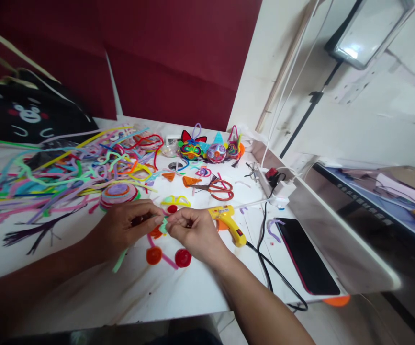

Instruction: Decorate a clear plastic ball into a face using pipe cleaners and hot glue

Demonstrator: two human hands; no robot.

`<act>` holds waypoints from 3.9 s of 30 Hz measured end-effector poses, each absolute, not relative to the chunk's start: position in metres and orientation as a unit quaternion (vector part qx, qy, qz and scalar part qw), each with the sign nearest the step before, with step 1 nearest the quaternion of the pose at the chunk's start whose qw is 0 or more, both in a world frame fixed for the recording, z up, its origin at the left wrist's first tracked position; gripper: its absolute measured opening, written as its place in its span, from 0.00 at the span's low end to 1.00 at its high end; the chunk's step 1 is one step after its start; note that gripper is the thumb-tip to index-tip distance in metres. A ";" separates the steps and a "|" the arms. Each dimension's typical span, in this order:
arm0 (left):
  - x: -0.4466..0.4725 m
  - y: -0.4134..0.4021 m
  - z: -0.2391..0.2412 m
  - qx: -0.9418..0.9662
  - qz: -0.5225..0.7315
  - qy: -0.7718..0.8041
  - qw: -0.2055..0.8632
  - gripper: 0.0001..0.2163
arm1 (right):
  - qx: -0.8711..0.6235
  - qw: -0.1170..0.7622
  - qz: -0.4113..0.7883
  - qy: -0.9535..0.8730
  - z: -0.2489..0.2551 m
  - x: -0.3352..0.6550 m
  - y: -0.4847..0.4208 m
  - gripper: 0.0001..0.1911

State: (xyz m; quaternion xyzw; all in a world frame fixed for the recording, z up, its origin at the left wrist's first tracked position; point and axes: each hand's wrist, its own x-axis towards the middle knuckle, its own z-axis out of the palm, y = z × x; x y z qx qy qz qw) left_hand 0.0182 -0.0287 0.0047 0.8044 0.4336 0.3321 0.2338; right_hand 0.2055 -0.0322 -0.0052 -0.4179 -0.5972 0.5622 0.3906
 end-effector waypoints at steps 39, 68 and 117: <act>0.018 -0.026 0.004 0.759 0.355 0.490 0.240 0.10 | -0.420 0.440 0.584 -0.537 -0.004 0.201 -0.032 0.05; 0.030 -0.033 -0.006 0.668 0.414 0.497 0.368 0.09 | -0.444 0.511 0.555 -0.484 -0.010 0.187 -0.038 0.05; 0.024 -0.028 0.002 0.669 0.366 0.517 0.389 0.09 | -0.409 0.428 0.472 -0.654 -0.016 0.197 -0.038 0.08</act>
